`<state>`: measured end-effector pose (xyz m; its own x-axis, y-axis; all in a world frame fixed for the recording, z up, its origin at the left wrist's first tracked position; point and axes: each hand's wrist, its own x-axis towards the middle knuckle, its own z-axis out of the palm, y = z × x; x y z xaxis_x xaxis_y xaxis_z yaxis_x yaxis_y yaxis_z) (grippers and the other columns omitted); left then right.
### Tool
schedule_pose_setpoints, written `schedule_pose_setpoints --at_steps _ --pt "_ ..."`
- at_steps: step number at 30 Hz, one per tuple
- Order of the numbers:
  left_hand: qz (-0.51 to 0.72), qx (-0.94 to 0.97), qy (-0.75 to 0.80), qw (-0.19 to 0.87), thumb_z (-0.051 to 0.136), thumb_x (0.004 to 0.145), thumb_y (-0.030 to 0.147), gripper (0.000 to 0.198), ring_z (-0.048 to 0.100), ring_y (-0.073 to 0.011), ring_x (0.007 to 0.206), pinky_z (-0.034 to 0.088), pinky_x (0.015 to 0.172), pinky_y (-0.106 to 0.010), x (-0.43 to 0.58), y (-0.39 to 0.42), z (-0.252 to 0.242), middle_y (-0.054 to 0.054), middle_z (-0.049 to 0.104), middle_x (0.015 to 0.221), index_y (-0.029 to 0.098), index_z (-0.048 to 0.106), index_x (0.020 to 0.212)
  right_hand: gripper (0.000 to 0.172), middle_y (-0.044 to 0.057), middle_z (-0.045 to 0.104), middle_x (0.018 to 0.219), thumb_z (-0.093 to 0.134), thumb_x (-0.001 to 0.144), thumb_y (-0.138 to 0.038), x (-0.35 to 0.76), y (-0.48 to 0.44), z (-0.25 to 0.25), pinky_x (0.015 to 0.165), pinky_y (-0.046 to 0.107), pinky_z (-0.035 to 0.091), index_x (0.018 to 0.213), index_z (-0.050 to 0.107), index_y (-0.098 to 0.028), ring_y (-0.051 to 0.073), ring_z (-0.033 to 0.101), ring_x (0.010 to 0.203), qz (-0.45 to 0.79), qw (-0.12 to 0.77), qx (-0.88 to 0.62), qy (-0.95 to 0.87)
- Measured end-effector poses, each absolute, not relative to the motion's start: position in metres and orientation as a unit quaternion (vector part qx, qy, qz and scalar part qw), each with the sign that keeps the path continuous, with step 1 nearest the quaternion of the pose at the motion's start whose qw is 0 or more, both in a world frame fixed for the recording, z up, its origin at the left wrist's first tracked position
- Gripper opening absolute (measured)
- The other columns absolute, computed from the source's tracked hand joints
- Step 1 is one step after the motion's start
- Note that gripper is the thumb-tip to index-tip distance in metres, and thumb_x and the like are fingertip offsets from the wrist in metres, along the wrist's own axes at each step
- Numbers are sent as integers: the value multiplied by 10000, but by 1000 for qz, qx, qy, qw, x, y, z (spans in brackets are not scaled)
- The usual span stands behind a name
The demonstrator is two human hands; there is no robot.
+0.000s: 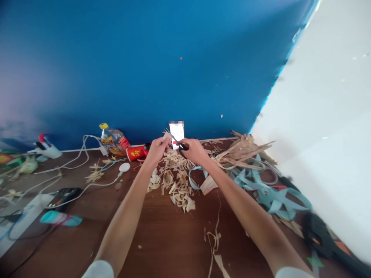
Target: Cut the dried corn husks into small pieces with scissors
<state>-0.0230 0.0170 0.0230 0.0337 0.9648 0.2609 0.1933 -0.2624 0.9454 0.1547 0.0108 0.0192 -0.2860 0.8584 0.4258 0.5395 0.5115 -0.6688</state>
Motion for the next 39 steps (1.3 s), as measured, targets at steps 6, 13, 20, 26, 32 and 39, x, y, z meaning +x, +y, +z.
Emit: schedule_pose_setpoints --at_steps 6,13,20,26,32,39 --pt "460 649 477 374 547 817 466 360 419 -104 485 279 483 -233 -31 16 28 -1 492 525 159 588 633 251 40 654 732 570 735 -294 157 14 18 549 247 306 884 724 -163 134 472 591 204 387 -431 -790" --pt "407 675 488 374 566 798 454 355 414 -110 471 266 470 -238 -40 9 39 -20 520 530 165 578 591 268 31 641 678 580 706 -271 161 14 23 533 243 286 899 741 -176 132 471 576 196 354 -426 -809" --pt "302 748 488 333 537 809 398 337 351 -93 424 229 465 -248 -53 7 45 9 468 484 177 562 557 224 22 573 553 538 757 -290 176 17 29 509 276 218 781 739 -194 111 371 488 177 272 -434 -840" --pt "312 742 455 381 563 792 417 294 418 -102 449 277 464 -241 -50 3 46 -18 546 540 178 633 634 314 10 594 657 604 741 -379 171 14 27 516 249 274 972 693 -186 111 425 538 268 335 -418 -801" --pt "286 757 431 399 545 810 417 305 592 -147 622 418 587 -244 -38 5 39 -67 660 688 157 692 748 395 35 642 781 648 688 -275 155 15 19 627 258 405 1062 658 -147 149 539 696 352 450 -363 -736" --pt "369 697 442 426 556 806 457 344 591 -146 628 443 607 -256 -24 10 29 -58 655 707 129 658 823 414 19 635 679 682 649 -273 157 16 18 533 247 406 1038 663 -134 133 521 581 403 471 -389 -681"
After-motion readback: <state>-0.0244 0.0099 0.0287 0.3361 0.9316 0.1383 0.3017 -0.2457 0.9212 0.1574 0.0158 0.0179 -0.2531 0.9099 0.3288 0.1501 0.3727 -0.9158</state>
